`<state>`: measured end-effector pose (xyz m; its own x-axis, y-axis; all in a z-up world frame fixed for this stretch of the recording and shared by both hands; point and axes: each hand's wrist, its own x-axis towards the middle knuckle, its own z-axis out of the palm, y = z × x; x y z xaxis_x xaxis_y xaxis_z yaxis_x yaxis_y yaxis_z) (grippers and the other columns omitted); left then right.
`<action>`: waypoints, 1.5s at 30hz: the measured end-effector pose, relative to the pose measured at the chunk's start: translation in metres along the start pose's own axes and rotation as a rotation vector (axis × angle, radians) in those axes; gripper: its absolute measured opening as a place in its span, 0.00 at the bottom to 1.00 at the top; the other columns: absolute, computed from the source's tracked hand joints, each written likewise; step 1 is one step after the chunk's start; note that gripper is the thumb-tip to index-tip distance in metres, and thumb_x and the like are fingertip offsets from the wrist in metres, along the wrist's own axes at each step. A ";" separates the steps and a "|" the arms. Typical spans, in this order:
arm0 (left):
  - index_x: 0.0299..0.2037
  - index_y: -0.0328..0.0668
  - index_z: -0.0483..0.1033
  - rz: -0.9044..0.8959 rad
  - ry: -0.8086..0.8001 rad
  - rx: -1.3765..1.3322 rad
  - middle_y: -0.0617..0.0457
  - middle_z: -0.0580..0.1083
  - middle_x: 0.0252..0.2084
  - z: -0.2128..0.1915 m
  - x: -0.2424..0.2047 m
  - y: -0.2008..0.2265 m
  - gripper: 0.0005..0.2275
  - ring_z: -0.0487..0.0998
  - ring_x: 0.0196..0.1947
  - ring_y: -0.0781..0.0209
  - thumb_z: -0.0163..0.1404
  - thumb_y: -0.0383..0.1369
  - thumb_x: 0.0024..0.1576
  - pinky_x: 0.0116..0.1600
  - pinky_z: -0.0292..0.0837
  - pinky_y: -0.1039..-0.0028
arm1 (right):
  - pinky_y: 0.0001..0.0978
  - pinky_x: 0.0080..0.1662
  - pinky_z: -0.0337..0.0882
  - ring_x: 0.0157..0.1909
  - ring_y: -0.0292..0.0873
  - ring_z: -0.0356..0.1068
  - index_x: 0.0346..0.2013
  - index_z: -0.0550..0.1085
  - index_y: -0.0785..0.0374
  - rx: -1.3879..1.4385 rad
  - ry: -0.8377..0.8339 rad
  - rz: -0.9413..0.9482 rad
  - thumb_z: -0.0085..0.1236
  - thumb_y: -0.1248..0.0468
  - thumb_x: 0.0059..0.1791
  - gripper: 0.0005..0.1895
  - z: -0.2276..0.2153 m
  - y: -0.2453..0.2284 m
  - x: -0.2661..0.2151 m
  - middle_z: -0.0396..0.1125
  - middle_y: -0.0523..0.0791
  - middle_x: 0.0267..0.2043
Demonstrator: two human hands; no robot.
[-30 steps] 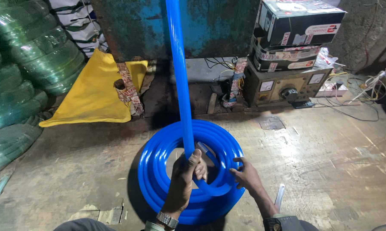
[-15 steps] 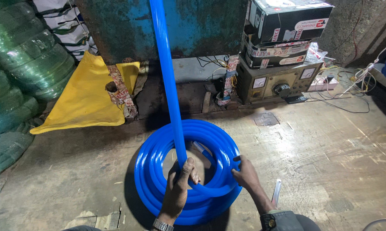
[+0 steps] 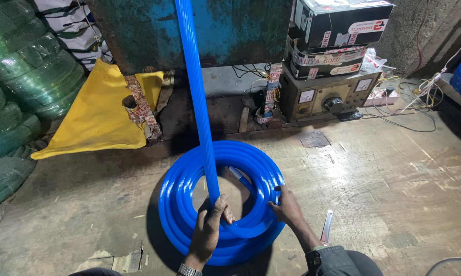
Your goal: The person coils a long blue plastic pipe into a circular bundle on the floor. They use both hands to guide the pipe into neat loops, gradually building up the coil.
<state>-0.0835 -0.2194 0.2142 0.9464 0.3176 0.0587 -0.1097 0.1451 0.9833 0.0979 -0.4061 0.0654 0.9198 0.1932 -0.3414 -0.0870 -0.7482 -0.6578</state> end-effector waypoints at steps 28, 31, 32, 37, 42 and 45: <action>0.15 0.40 0.68 -0.092 0.061 0.016 0.51 0.68 0.17 -0.045 -0.009 -0.045 0.21 0.75 0.25 0.56 0.45 0.42 0.59 0.43 0.75 0.65 | 0.36 0.29 0.82 0.33 0.50 0.79 0.67 0.61 0.51 0.020 -0.070 0.043 0.71 0.67 0.44 0.41 -0.004 -0.016 -0.018 0.63 0.55 0.62; 0.15 0.39 0.68 -0.151 0.098 0.014 0.50 0.69 0.16 -0.045 -0.008 -0.057 0.20 0.77 0.25 0.55 0.47 0.42 0.57 0.44 0.74 0.65 | 0.47 0.42 0.85 0.60 0.56 0.68 0.69 0.58 0.46 -0.079 -0.070 0.079 0.69 0.67 0.45 0.42 -0.004 -0.021 -0.021 0.57 0.53 0.63; 0.17 0.38 0.68 -0.167 0.113 -0.023 0.50 0.68 0.16 -0.045 -0.007 -0.064 0.19 0.76 0.24 0.55 0.47 0.41 0.58 0.43 0.74 0.65 | 0.46 0.37 0.85 0.53 0.58 0.72 0.70 0.57 0.46 -0.081 -0.077 0.065 0.68 0.67 0.46 0.42 -0.004 -0.020 -0.021 0.55 0.54 0.63; 0.17 0.39 0.69 -0.188 0.095 -0.035 0.50 0.68 0.17 -0.048 -0.009 -0.065 0.19 0.75 0.24 0.56 0.48 0.42 0.58 0.43 0.74 0.66 | 0.44 0.35 0.85 0.51 0.58 0.74 0.71 0.54 0.44 -0.118 -0.102 0.073 0.65 0.63 0.48 0.41 -0.004 -0.022 -0.026 0.54 0.53 0.65; 0.16 0.40 0.68 -0.129 0.114 0.004 0.52 0.68 0.16 -0.060 -0.007 -0.071 0.20 0.75 0.23 0.57 0.47 0.42 0.58 0.41 0.75 0.66 | 0.51 0.50 0.76 0.57 0.53 0.69 0.70 0.57 0.39 -0.287 -0.028 -0.032 0.66 0.49 0.45 0.41 0.005 -0.002 -0.015 0.60 0.50 0.60; 0.15 0.41 0.68 -0.130 0.122 0.001 0.51 0.67 0.15 -0.062 -0.004 -0.078 0.20 0.74 0.22 0.58 0.46 0.41 0.59 0.40 0.75 0.67 | 0.55 0.56 0.75 0.62 0.56 0.66 0.71 0.53 0.43 -0.361 -0.053 -0.007 0.60 0.42 0.47 0.42 -0.002 -0.011 -0.023 0.55 0.51 0.66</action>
<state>-0.0980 -0.1741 0.1266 0.9089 0.4071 -0.0902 0.0115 0.1916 0.9814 0.0784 -0.4035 0.0823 0.8981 0.2246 -0.3781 0.0687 -0.9209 -0.3837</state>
